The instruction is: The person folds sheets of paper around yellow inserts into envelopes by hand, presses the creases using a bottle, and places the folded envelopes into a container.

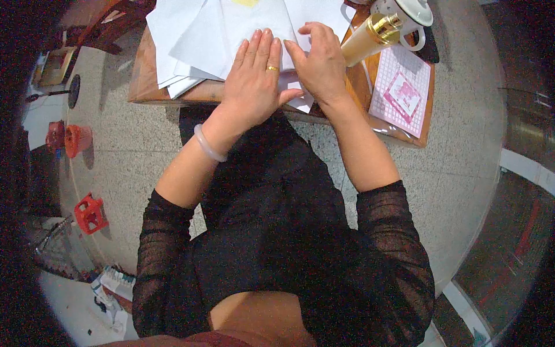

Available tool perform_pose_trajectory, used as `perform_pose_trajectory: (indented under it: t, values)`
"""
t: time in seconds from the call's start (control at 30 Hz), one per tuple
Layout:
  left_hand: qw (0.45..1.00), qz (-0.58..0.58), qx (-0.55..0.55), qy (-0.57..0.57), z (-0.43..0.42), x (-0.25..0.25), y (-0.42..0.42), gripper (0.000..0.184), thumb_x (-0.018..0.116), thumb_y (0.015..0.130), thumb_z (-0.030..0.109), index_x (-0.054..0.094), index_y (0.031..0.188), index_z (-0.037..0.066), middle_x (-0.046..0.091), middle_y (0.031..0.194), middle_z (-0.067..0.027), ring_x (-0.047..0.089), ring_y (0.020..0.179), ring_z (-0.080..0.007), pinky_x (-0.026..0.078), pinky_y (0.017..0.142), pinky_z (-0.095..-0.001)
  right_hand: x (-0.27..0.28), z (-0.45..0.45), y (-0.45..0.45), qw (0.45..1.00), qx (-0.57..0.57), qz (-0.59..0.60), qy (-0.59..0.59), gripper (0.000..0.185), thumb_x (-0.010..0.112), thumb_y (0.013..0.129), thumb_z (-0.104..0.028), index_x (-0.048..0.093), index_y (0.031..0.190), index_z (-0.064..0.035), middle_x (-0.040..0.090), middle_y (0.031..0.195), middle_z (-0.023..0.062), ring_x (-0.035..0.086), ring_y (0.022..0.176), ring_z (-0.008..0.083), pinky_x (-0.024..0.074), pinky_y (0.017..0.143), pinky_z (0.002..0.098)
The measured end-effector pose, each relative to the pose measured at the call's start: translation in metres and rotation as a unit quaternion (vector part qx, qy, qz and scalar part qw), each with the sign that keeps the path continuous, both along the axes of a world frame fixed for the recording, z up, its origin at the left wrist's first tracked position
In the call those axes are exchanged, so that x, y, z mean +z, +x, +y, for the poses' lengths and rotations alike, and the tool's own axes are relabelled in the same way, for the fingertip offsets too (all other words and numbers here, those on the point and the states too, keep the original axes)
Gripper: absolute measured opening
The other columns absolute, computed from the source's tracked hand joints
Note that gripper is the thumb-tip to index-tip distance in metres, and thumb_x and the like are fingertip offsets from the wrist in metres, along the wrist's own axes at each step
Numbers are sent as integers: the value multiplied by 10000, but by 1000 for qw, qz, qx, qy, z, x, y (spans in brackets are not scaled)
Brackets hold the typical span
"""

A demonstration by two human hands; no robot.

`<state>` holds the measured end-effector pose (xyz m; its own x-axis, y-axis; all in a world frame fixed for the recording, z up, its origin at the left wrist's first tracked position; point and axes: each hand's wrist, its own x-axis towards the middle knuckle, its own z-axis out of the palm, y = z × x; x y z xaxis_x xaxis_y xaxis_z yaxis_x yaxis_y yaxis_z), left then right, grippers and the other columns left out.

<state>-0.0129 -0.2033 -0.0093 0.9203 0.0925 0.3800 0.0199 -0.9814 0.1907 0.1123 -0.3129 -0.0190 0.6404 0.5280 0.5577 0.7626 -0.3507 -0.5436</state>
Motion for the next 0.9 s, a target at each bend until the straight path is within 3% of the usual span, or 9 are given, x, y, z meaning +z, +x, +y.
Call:
perform_pose_trajectory:
  t: [0.13,0.17,0.27,0.3,0.43,0.5,0.6,0.83,0.9]
  values:
    - [996,74,21,41,5,11,6,997,662,782,594,366,1438,-96,327,1518,-286,258,1454,-390,152,1196,-496,12,-2,-9,995,71,-41,59,394,693,858,-204,576,1175,-1,579,1268,192,570,1147,365,449,991,411]
    - [995,87,24,52,7,12,8,1004,657,784,596,351,1447,-93,315,1526,-284,243,1462,-384,138,1200,-495,15,-7,-16,992,113,12,59,502,677,882,-230,522,1298,5,547,1334,203,521,1242,378,388,1071,440]
    - [993,84,24,79,16,3,11,1007,648,790,587,321,1467,-83,289,1546,-270,208,1479,-368,109,1206,-497,13,-21,-39,982,182,26,-36,627,673,895,-303,444,1388,10,499,1399,212,480,1300,391,325,1123,485]
    - [993,76,24,87,19,0,11,1005,645,792,582,314,1472,-79,282,1552,-265,199,1484,-363,100,1207,-498,5,-23,-42,974,211,24,-78,808,676,880,-413,325,1473,8,413,1480,215,390,1382,389,247,1156,535]
    - [996,63,-2,55,24,-2,9,980,643,796,559,316,1478,-64,279,1560,-246,203,1485,-352,99,1206,-502,-9,-25,-37,966,213,-26,-144,962,663,845,-527,226,1514,10,284,1562,200,219,1471,371,142,1179,562]
    - [997,61,-6,48,25,-2,10,981,649,790,553,317,1480,-60,280,1561,-242,206,1485,-349,98,1206,-502,-6,-21,-32,965,213,-24,-152,961,641,852,-554,230,1514,8,283,1563,202,223,1470,369,140,1179,562]
    - [981,86,20,173,26,-3,11,987,646,786,564,319,1481,-56,283,1560,-241,212,1484,-344,100,1206,-501,0,-15,-21,962,212,-21,-168,963,603,860,-596,232,1517,3,280,1565,204,218,1474,362,133,1178,564]
    - [999,39,-15,9,36,3,7,1114,634,755,699,302,1468,-89,272,1554,-265,195,1484,-364,105,1195,-531,6,-12,1,968,186,94,-137,948,568,874,-620,233,1523,-15,271,1576,189,209,1478,360,127,1183,554]
    - [1000,14,-2,-22,45,4,3,1179,641,730,734,268,1474,-101,248,1558,-278,177,1483,-385,100,1190,-542,15,-18,0,976,185,65,-92,941,572,874,-614,233,1523,-23,275,1577,181,223,1471,367,129,1187,548]
